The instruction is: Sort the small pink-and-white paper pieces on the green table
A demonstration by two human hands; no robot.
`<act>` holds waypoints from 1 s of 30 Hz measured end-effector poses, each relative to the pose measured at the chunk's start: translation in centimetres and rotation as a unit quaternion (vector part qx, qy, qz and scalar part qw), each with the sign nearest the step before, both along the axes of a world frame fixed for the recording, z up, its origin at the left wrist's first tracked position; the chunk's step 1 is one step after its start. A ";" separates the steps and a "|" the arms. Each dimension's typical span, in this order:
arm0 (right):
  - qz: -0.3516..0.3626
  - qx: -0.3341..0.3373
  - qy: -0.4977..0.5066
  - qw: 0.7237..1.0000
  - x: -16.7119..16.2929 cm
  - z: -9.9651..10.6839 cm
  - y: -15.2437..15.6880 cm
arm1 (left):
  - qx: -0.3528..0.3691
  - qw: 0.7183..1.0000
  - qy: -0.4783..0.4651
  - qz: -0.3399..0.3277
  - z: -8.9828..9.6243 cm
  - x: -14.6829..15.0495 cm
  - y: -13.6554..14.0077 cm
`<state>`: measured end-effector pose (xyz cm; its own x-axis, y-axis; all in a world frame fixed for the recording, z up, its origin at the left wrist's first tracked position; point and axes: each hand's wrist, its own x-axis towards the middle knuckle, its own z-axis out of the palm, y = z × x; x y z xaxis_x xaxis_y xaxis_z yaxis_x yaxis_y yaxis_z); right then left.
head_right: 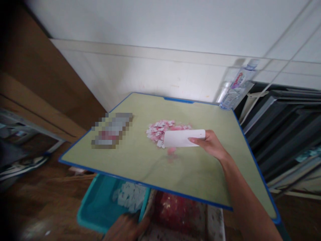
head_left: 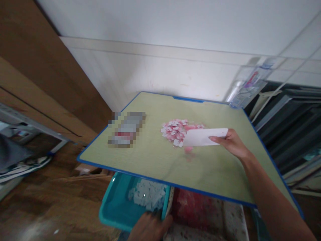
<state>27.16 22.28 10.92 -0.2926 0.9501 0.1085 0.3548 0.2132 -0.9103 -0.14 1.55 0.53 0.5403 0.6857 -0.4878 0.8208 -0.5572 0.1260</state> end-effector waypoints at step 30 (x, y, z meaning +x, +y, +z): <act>0.094 0.045 -0.082 0.991 -1.4 1.0 -1.0 | -0.013 1.000 -0.016 0.014 0.1 0.0 0.0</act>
<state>25.75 21.25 11.88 -0.4839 0.8659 0.1271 0.4429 0.3676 -0.8178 -0.11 1.54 0.66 0.5363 0.6880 -0.4889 0.8315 -0.5300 0.1663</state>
